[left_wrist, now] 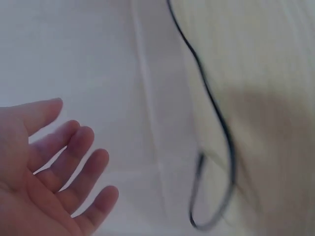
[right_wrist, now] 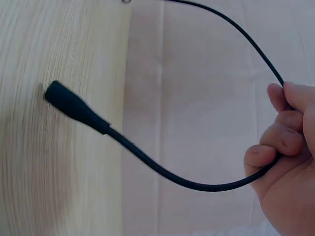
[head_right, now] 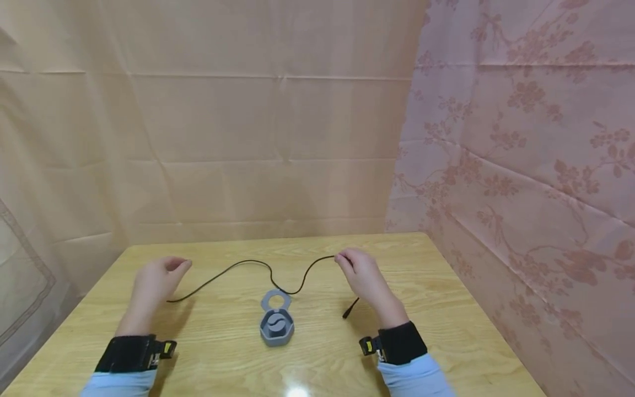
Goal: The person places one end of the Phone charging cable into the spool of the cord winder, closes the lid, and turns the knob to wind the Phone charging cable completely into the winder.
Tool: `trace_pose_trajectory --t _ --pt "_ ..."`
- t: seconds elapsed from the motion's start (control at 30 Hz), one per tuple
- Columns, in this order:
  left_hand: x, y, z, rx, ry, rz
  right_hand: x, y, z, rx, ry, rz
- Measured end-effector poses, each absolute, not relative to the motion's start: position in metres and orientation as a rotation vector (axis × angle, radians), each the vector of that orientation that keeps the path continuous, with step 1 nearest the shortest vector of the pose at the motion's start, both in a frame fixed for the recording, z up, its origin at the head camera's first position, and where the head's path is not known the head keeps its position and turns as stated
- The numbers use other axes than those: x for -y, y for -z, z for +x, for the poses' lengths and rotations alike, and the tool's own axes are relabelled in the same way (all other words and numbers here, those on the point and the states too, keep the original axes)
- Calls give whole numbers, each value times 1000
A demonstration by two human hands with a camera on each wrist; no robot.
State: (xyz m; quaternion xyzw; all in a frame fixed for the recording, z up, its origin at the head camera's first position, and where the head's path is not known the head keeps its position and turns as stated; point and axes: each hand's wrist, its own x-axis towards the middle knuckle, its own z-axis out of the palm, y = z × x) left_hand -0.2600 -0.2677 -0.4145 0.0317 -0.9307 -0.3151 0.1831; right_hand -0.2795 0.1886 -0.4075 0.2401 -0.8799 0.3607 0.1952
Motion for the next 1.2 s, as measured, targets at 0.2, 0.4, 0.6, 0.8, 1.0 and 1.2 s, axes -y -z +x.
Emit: trace_pose_trajectory --t 0.2,0.4,0.6,0.8,1.0,1.2 --pt "221 399 -256 2510 1037 -197 -166 405 -274 2247 -994 785" --pt "166 395 -248 2443 1144 -552 -149 404 -267 2130 -950 908" --pt "130 401 -241 2447 1264 -868 -136 403 -262 2043 -962 1063" --pt "115 407 -242 2429 1361 -1020 -129 402 -260 1983 -932 1191" --pt "115 411 -245 2441 1464 -1038 -129 403 -258 1988 -928 1265" --pt "120 410 -245 2442 1424 -990 -131 402 -258 1981 -903 1312"
